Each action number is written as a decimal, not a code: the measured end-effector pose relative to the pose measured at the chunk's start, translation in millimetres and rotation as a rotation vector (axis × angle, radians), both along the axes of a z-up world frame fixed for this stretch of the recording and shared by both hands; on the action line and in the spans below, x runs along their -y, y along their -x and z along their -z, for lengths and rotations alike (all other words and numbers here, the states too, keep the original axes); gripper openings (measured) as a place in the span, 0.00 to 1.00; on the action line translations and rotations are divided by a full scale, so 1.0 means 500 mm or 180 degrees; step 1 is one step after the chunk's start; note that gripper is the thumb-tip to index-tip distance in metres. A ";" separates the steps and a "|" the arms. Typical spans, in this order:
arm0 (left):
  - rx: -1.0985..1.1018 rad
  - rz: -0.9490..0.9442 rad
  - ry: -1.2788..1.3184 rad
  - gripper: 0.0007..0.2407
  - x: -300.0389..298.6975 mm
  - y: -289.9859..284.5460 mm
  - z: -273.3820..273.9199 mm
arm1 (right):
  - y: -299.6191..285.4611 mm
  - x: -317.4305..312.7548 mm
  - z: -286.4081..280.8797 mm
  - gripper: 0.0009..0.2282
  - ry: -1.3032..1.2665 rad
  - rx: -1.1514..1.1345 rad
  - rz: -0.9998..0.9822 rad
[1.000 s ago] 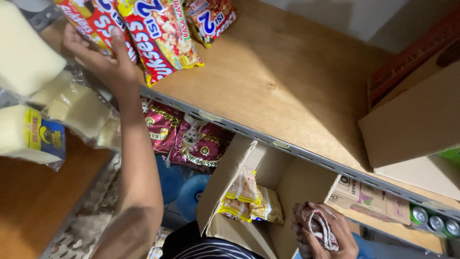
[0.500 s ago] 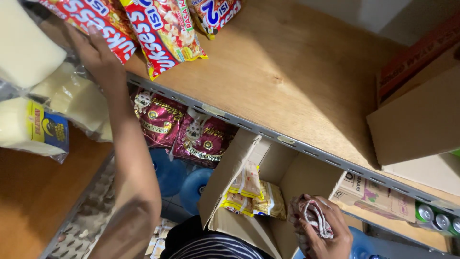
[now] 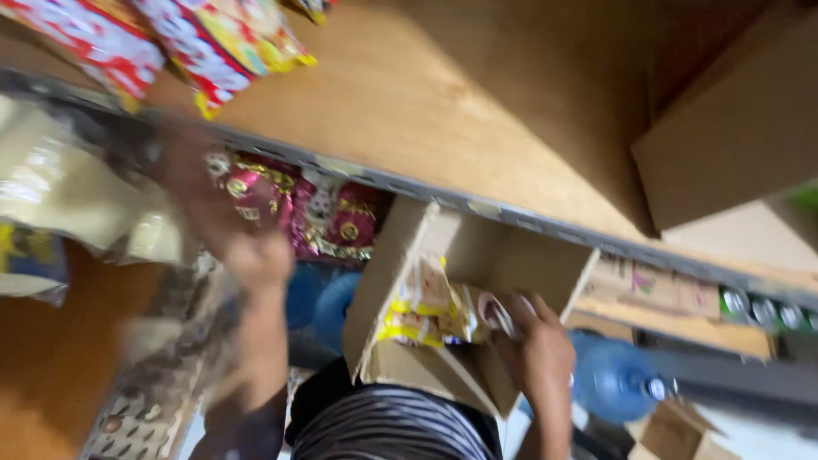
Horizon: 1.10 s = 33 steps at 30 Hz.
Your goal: Organizing and stocking instant noodle packets into cardboard bins on a grocery store shelf and cleaning the shelf area.
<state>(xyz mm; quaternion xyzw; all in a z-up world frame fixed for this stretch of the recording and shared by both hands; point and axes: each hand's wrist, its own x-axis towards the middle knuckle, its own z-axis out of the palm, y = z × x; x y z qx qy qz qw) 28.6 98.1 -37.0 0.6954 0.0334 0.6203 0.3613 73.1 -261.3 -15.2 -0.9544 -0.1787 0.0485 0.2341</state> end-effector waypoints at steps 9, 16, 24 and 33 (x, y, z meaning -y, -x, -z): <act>-0.1402 0.2291 -0.0467 0.09 0.276 0.003 0.003 | -0.014 -0.122 0.252 0.17 0.1405 0.0407 -0.0602; -0.1811 0.2226 0.0222 0.09 0.253 0.009 0.014 | -0.030 -0.130 0.261 0.14 0.1388 0.1085 -0.1036; -0.2347 0.2734 -0.1101 0.43 0.241 0.021 -0.025 | -0.013 -0.056 -0.028 0.15 0.0941 0.0609 -0.0530; -0.2305 0.3069 -0.1128 0.38 0.240 0.048 -0.030 | 0.012 0.086 -0.164 0.18 0.0241 0.1057 -0.0504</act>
